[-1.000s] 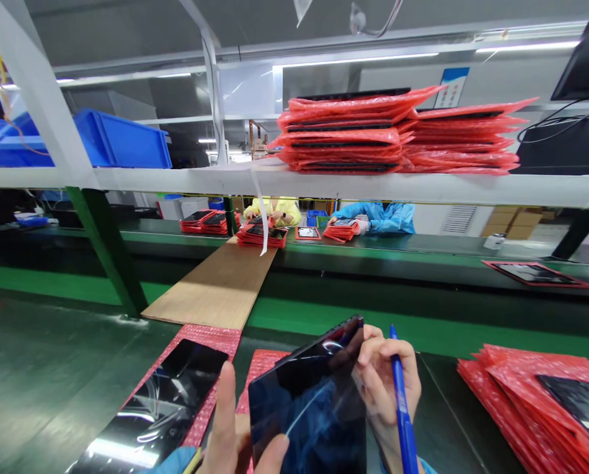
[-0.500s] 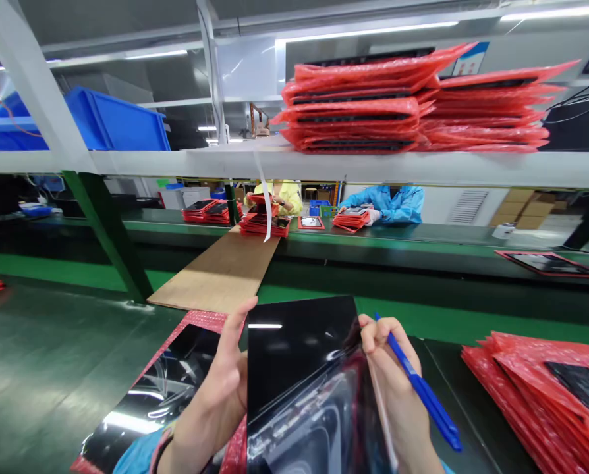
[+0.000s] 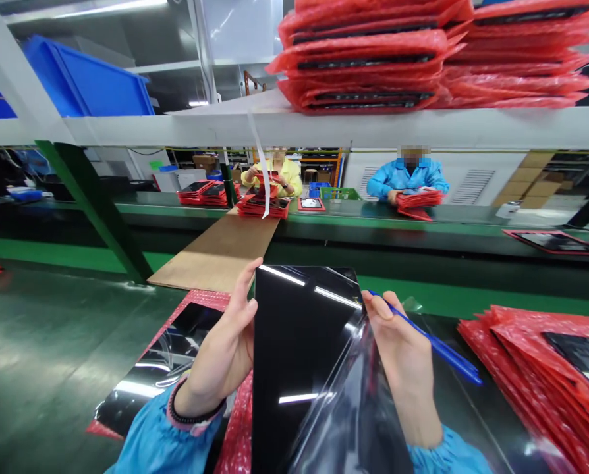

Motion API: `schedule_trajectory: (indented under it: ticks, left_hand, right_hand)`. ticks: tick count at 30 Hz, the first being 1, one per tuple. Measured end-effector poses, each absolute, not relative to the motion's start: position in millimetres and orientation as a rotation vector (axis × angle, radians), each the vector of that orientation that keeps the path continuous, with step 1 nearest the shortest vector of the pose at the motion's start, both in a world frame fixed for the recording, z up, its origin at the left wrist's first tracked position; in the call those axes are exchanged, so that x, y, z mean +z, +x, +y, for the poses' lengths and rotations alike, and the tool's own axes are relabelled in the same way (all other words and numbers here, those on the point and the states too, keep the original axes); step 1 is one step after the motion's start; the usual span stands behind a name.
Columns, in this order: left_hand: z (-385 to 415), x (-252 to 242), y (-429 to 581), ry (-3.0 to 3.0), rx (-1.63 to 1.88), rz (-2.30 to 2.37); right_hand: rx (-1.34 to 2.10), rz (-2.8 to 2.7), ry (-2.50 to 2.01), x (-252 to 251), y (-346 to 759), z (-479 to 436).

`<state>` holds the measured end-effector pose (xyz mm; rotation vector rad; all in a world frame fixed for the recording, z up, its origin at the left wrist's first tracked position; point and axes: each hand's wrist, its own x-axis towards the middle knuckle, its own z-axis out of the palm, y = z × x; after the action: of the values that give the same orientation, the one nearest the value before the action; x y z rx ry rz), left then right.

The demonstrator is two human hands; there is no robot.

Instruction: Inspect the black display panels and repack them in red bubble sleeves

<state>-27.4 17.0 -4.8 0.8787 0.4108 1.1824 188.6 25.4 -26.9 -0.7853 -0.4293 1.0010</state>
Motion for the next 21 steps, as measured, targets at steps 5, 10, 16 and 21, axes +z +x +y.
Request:
schedule_trajectory:
  ticks: [5, 10, 16, 21]
  left_hand:
    - [19.1, -6.0, -25.4, 0.858, 1.215, 0.419]
    - [20.4, -7.4, -24.0, 0.844, 1.205, 0.372]
    - [15.6, -1.5, -25.5, 0.811, 1.145, 0.256]
    - [14.1, 0.5, -26.1, 0.817, 1.154, 0.256]
  right_hand:
    - [1.022, -0.382, -0.724, -22.4, 186.8, 23.0]
    - [1.008, -0.407, -0.717, -22.6, 187.4, 24.0]
    - [1.012, -0.412, -0.694, -24.4, 189.1, 23.2]
    - [1.001, -0.403, -0.747, -17.3, 183.7, 22.6]
